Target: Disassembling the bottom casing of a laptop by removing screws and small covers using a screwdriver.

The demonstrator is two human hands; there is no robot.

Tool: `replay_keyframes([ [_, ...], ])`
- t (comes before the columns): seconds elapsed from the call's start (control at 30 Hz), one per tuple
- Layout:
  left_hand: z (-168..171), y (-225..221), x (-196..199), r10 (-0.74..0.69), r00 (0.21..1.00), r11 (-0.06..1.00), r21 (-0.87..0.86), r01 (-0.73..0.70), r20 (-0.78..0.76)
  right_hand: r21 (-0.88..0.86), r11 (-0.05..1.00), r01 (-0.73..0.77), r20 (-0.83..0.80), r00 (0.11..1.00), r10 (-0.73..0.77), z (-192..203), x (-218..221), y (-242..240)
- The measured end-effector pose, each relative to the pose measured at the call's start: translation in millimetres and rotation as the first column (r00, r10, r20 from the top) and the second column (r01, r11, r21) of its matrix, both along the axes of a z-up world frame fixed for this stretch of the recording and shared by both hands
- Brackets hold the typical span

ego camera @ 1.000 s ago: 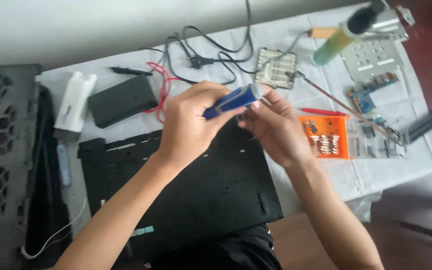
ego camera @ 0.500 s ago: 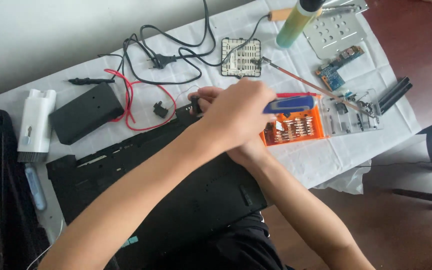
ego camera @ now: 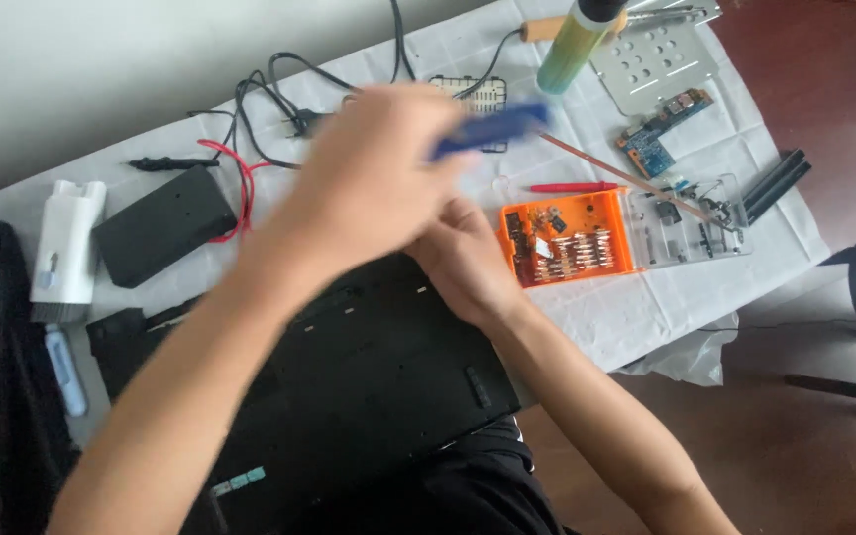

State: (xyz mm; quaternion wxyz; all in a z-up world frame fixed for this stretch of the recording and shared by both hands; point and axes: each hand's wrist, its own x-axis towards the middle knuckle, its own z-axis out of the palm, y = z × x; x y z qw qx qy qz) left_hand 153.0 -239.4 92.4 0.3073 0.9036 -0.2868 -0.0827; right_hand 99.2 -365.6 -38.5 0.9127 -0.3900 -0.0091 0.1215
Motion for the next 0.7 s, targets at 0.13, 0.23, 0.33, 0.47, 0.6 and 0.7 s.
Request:
replay_keyframes([
  [0.13, 10, 69, -16, 0.126, 0.991, 0.987, -0.107, -0.122, 0.034, -0.021, 1.0, 0.02, 0.011, 1.0, -0.019, 12, 13, 8],
  [0.23, -11, 90, -27, 0.267, 0.961, 0.959, -0.08, -0.272, -0.07, -0.144, 0.982, 0.12, 0.092, 0.99, -0.107, 20, 26, 11],
  [0.33, -43, 103, -25, 0.36, 0.931, 0.932, -0.01, -0.361, -0.069, -0.341, 0.926, 0.165, 0.252, 0.965, -0.079, 29, 37, 18],
  [0.47, -72, 115, -19, 0.477, 0.877, 0.873, 0.139, -0.467, -0.054, -0.707, 0.684, 0.181, 0.438, 0.871, 0.222, 49, 45, 24],
  [0.6, -79, 112, -25, 0.539, 0.829, 0.835, 0.228, -0.501, -0.151, -0.87, 0.325, 0.37, 0.481, 0.78, 0.4, 38, 56, 16],
  [0.7, -80, 112, -30, 0.592, 0.782, 0.805, 0.104, -0.584, -0.194, -0.919, 0.094, 0.382, 0.386, 0.83, 0.401, 34, 58, 13],
])
